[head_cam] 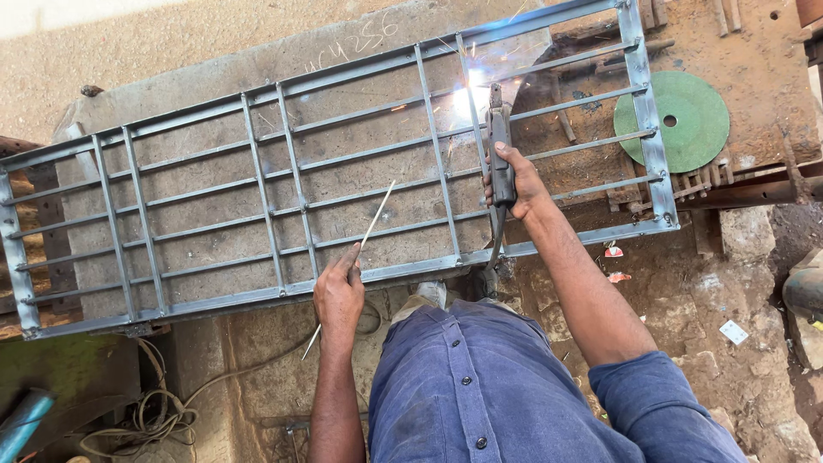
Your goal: The person welds metal rods onto a rectangular frame to create a grate using a welding torch, then cools the welding rod in a bucket of liquid.
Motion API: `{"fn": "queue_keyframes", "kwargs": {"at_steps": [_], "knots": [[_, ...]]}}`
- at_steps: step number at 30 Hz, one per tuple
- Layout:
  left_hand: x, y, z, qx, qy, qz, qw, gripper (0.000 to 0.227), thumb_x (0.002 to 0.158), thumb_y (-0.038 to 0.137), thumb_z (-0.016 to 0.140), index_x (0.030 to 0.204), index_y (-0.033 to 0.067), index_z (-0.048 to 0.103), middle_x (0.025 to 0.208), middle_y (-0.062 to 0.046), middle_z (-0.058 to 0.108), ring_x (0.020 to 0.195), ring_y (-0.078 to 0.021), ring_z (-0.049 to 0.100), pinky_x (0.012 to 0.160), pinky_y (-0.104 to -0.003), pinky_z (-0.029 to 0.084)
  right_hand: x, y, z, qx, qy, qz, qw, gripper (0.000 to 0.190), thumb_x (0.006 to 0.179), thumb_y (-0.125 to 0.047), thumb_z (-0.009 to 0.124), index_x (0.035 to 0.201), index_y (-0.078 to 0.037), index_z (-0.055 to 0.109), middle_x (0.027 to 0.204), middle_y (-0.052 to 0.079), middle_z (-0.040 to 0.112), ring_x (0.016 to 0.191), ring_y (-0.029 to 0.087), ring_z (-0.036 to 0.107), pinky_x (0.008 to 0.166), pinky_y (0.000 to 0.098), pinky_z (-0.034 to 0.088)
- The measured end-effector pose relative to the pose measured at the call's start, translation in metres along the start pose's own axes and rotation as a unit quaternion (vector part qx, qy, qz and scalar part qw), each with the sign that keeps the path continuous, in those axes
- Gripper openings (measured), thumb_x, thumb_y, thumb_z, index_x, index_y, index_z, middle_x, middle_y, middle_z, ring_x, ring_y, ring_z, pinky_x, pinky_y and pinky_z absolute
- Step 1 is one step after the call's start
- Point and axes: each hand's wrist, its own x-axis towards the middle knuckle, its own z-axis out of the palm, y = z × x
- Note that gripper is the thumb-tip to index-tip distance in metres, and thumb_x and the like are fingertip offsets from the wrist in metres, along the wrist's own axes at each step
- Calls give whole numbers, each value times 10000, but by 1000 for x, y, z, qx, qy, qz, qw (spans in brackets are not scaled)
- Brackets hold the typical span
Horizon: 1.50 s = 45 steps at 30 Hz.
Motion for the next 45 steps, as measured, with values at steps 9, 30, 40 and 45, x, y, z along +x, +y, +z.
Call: {"fn": "queue_keyframes", "kwargs": {"at_steps": [9,30,40,45], "knots": [[-15,7,-10,-6,20,-13,1000,338,941,120,682,1263,198,749,941,-148,735,845,-291,727,763,-443,576,2,-1,-3,17,-12,4,1000,511,859,-545,712,1052,-79,628,725,68,665,515,181,664,453,339,576],[-18,-1,-14,-65,50,41,996,320,930,92,683,1232,154,767,988,-176,737,897,-360,723,808,-441,565,-158,9,-18,-14,-41,-118,992,688,890,-258,769,1431,-47,398,930,124,607,729,237,675,616,449,624],[54,-9,-52,-83,42,106,990,355,939,62,665,1285,112,726,967,-188,711,867,-378,690,774,-478,532,-199,31,32,-89,6,-156,984,815,774,-36,742,1520,-2,414,1071,131,644,812,201,676,659,366,595],[84,-27,-63,-140,8,88,986,349,948,70,651,1284,130,726,1003,-157,751,893,-316,735,813,-427,560,-203,64,74,-49,-1,-91,995,850,735,-86,793,1513,-32,454,1208,119,674,939,187,680,709,342,584]]}}
